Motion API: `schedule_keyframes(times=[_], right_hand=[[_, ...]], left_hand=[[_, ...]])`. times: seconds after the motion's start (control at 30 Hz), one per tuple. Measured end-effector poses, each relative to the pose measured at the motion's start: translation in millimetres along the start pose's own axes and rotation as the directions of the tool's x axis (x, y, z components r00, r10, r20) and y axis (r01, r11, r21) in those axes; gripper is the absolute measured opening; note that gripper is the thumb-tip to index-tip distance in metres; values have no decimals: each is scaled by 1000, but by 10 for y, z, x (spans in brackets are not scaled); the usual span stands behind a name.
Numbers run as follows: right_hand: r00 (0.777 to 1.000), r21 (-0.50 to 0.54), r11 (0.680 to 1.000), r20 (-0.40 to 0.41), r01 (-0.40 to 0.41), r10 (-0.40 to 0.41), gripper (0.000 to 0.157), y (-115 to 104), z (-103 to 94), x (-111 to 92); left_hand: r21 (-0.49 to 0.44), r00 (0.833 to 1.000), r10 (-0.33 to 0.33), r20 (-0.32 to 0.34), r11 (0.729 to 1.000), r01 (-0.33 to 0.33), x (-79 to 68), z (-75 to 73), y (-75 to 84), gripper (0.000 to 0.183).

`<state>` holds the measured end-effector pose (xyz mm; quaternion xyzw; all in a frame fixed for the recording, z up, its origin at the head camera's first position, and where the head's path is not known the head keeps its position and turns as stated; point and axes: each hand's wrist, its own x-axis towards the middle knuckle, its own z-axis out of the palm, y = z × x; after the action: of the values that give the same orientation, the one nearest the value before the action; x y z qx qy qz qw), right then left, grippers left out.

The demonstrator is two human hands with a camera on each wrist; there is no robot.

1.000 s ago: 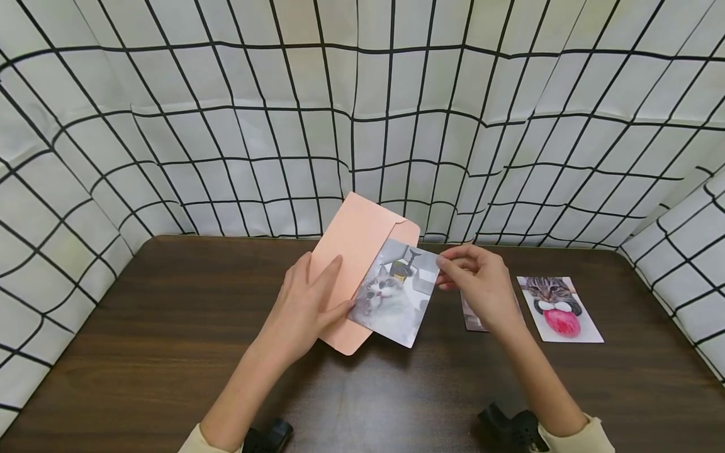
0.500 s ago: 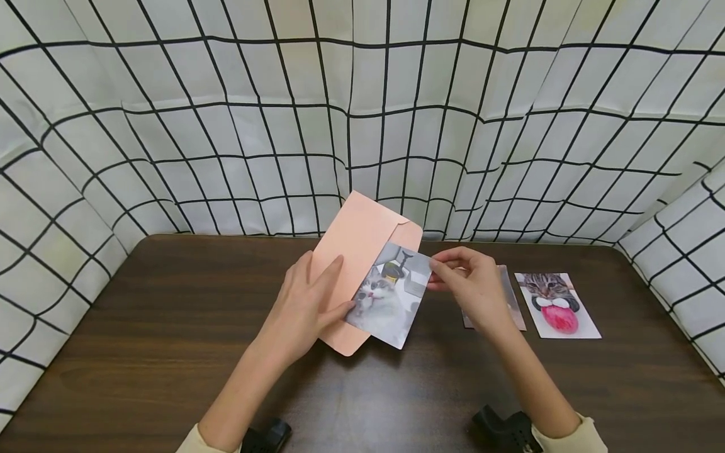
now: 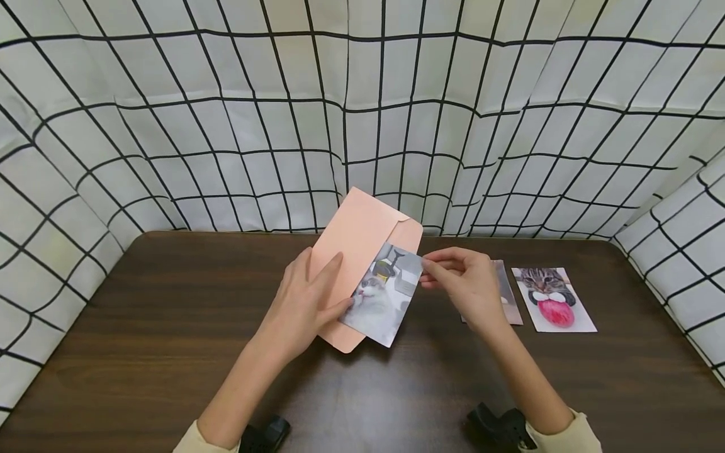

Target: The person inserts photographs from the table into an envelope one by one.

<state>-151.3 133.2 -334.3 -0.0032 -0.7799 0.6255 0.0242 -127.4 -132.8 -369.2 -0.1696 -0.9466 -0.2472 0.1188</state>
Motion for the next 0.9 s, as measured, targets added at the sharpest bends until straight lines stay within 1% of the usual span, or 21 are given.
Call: schedule_keyframes(times=[0.17,0.3,0.6,0.77,0.9], right_hand=[[1000,-20,1000,17,-4,4,19,19,26,-5],[1000,7,1000,25,-11,11,19,11,43,-13],[1000,39,999,19,-14,13,18,23,84,-5],[999,56,998,31,-11,9,19,33,108,-20],[999,37,999,32,-10,9,18,44,125,-31]], left_hand=[[-9,1000,13,-6,1000,-13,7,25,-2,68],[-11,1000,29,-11,1000,-29,15,36,4,67],[-13,1000,26,3,1000,-26,23,51,21,68],[-10,1000,28,7,1000,-28,25,69,31,68],[-20,999,29,14,999,-28,24,78,43,69]])
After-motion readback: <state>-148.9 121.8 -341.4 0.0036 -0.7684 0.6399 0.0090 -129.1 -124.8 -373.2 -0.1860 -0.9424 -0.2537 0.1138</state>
